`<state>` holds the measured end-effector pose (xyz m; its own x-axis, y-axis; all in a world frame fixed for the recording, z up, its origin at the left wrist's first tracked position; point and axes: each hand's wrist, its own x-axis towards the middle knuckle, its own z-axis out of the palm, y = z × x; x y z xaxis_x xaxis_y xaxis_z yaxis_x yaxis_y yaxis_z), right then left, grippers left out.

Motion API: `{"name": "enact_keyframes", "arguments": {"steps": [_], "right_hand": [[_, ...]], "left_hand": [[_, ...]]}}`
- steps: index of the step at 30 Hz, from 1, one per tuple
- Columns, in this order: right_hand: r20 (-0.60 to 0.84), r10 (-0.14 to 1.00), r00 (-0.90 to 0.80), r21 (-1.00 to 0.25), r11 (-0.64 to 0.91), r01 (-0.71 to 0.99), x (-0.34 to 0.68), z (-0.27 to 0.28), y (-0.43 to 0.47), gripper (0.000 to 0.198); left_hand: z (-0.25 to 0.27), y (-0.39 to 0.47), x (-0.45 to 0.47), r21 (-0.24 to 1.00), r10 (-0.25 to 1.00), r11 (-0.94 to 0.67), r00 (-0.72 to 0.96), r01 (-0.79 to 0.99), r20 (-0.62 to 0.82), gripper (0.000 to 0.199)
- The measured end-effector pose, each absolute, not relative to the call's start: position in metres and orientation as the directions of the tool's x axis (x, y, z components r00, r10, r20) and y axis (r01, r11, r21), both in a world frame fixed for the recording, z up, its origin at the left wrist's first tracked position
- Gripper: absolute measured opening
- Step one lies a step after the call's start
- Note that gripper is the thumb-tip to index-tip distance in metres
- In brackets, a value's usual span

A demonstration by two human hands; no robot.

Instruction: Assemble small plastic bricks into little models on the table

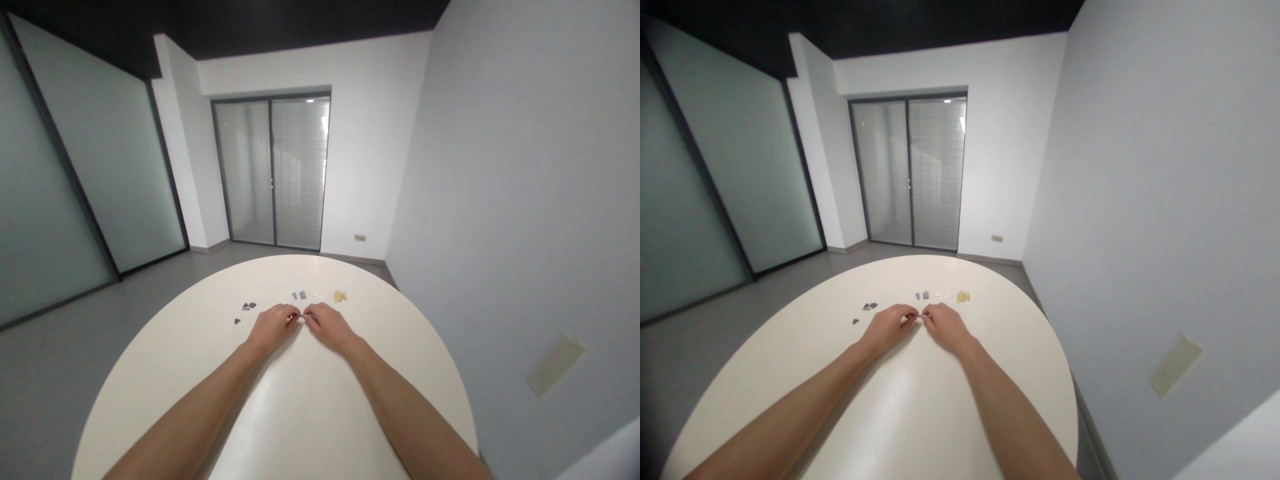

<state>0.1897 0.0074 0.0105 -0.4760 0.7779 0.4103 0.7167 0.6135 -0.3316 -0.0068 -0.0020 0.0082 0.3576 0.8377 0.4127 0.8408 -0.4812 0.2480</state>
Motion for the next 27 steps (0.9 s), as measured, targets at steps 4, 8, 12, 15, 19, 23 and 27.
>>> {"name": "enact_keyframes", "arguments": {"steps": [4,8,12,15,19,23,27], "right_hand": [[0.409,0.78,-0.474,-0.339,0.612,0.715,0.1897,0.0104,0.0067,0.02],[0.404,0.779,-0.479,-0.347,0.615,0.708,0.1894,0.0111,0.0056,0.018],[0.412,0.773,-0.482,-0.348,0.623,0.701,0.1889,0.0108,0.0058,0.017],[0.412,0.77,-0.488,-0.346,0.627,0.698,0.1884,0.0105,0.0063,0.017],[0.403,0.769,-0.496,-0.341,0.629,0.699,0.1884,0.0102,0.0069,0.016],[0.407,0.767,-0.495,-0.352,0.632,0.69,0.1886,0.0097,0.0068,0.014],[0.409,0.768,-0.493,-0.362,0.633,0.685,0.1881,0.0097,0.0057,0.012]], "left_hand": [[0.0082,-0.0022,-0.0056,0.278,0.841,-0.476,0.34,0.834,0.42,0.021],[0.0101,-0.0043,-0.0049,0.282,0.846,-0.47,0.337,0.836,0.412,0.02],[0.0134,-0.0073,-0.0038,0.28,0.853,-0.467,0.343,0.839,0.394,0.019],[0.0152,-0.009,-0.0028,0.278,0.857,-0.462,0.345,0.842,0.382,0.018],[0.0157,-0.0099,-0.002,0.262,0.859,-0.458,0.347,0.849,0.375,0.016],[0.0147,-0.0096,-0.0016,0.253,0.855,-0.467,0.36,0.847,0.373,0.017],[0.015,-0.0099,-0.001,0.246,0.852,-0.479,0.378,0.843,0.362,0.019]]}}
